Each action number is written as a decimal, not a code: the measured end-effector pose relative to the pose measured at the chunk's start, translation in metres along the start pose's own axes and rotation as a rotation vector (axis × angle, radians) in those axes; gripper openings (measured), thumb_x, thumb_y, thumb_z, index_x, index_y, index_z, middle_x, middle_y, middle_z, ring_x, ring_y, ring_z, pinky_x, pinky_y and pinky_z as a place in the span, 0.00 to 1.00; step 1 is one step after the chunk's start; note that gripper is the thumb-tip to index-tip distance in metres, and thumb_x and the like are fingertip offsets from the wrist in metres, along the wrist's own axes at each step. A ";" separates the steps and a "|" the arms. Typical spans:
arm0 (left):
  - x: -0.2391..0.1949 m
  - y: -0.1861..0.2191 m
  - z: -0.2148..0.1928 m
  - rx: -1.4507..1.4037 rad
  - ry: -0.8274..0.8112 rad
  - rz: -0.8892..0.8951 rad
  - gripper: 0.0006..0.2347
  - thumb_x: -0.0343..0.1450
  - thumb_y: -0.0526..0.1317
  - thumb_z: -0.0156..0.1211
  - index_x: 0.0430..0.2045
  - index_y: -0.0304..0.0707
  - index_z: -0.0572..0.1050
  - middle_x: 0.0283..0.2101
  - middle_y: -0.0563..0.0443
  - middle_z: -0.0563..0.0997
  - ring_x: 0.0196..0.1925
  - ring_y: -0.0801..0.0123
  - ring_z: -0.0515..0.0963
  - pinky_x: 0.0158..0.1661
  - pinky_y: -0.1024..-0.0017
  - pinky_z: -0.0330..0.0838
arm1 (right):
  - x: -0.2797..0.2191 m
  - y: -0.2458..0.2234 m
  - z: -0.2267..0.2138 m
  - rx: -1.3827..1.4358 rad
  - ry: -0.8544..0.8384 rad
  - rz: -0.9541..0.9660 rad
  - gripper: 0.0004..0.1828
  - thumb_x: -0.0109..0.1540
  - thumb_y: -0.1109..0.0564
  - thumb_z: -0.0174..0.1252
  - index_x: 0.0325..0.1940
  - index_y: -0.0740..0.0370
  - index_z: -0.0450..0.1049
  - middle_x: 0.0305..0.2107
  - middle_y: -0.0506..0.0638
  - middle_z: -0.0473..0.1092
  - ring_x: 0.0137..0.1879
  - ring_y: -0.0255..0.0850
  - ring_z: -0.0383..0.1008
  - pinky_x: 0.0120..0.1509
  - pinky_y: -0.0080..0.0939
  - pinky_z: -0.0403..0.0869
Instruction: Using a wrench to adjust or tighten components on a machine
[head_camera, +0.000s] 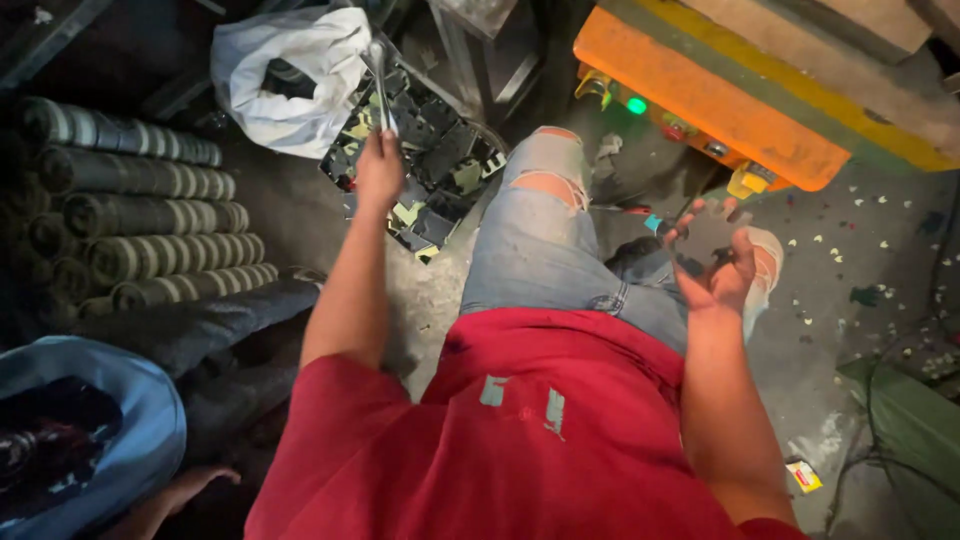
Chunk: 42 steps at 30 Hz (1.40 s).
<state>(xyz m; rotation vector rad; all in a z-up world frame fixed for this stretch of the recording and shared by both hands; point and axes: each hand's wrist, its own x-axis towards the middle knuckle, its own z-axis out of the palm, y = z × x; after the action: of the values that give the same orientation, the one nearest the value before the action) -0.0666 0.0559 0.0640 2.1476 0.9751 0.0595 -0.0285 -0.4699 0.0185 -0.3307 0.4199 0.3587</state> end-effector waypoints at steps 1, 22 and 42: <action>0.002 -0.011 -0.012 0.128 -0.038 0.034 0.22 0.80 0.57 0.40 0.62 0.44 0.69 0.52 0.34 0.81 0.58 0.35 0.77 0.58 0.40 0.68 | 0.005 0.002 0.005 -0.008 -0.005 0.017 0.24 0.61 0.48 0.65 0.62 0.43 0.78 0.63 0.56 0.74 0.64 0.54 0.77 0.72 0.60 0.72; 0.018 -0.033 -0.019 0.110 -0.023 -0.158 0.23 0.79 0.55 0.39 0.62 0.44 0.70 0.59 0.35 0.78 0.65 0.43 0.73 0.64 0.48 0.66 | 0.013 0.006 0.010 -0.129 -0.121 0.097 0.21 0.65 0.48 0.58 0.63 0.39 0.76 0.66 0.54 0.72 0.67 0.52 0.75 0.74 0.61 0.72; -0.111 0.251 0.181 -0.252 -0.432 0.898 0.18 0.79 0.43 0.47 0.60 0.30 0.67 0.50 0.30 0.76 0.53 0.41 0.78 0.54 0.55 0.74 | -0.007 0.002 0.026 -0.138 0.030 -0.053 0.18 0.70 0.49 0.54 0.64 0.48 0.73 0.48 0.58 0.76 0.40 0.47 0.80 0.48 0.55 0.80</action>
<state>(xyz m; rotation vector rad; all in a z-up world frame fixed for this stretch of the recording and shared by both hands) 0.0719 -0.2351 0.1297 2.0672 -0.2668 0.1358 -0.0267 -0.4601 0.0431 -0.4817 0.4163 0.3322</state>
